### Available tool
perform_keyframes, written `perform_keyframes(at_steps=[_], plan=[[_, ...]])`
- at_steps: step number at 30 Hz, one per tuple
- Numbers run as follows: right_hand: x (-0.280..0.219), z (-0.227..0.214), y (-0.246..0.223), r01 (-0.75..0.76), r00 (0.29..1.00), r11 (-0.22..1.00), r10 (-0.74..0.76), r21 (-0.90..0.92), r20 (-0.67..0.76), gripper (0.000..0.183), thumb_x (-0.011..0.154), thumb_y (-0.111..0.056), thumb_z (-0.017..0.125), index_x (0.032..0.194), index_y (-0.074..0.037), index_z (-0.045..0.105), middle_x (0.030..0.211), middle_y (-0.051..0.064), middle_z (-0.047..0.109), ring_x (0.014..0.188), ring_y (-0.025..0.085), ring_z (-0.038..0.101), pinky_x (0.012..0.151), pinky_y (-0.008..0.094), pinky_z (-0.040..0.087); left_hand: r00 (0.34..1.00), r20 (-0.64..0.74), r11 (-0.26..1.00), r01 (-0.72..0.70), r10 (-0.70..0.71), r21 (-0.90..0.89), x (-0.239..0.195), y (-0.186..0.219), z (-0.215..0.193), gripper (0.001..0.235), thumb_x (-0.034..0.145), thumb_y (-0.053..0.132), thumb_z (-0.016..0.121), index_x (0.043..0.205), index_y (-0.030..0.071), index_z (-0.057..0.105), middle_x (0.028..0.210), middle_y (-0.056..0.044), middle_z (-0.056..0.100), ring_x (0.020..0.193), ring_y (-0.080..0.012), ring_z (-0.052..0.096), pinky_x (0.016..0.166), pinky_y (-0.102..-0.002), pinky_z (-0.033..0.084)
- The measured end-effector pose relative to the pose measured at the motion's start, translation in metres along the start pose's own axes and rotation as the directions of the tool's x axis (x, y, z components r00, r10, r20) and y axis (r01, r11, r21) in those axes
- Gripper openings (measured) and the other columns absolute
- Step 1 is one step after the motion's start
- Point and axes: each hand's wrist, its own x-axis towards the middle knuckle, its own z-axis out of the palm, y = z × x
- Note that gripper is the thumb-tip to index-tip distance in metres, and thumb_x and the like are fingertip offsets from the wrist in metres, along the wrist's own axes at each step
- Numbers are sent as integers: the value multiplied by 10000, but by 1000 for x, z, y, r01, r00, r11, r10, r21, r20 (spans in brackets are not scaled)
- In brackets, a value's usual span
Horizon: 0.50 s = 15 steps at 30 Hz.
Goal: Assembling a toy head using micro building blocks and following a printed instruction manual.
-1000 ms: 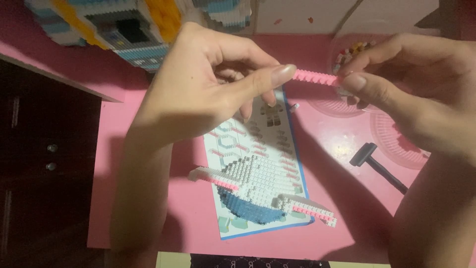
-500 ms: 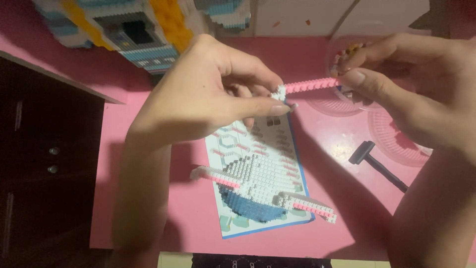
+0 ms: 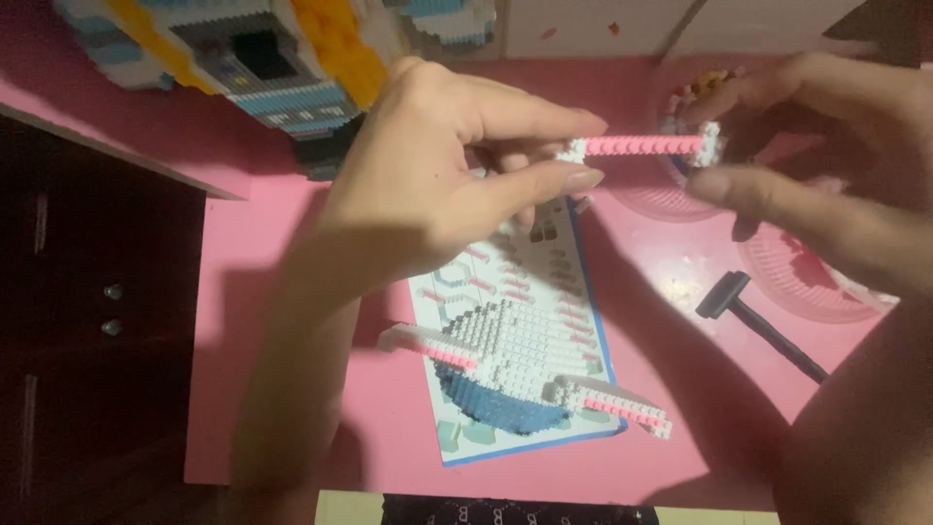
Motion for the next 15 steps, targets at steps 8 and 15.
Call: perform_keyframes(at_steps=[8,15], plan=[[1,-3,12,65,992,966,-35,-251,123,452,839,-162,848,1259,-45,731,927,58,727,805,165,751,930,284,609,997,46,994,-72,68,85,7,-18,10,219,1000,117,759,1174,-13,789,728,-24,779,590,-80,632,525,-234,472],[-2,5,35,176,976,868,-92,-465,197,254,944,-351,758,1107,-158,786,827,-21,771,696,136,732,509,323,560,984,115,985,-149,139,87,14,-33,30,210,1041,155,665,1131,24,801,806,-39,785,611,-106,551,613,-297,430]])
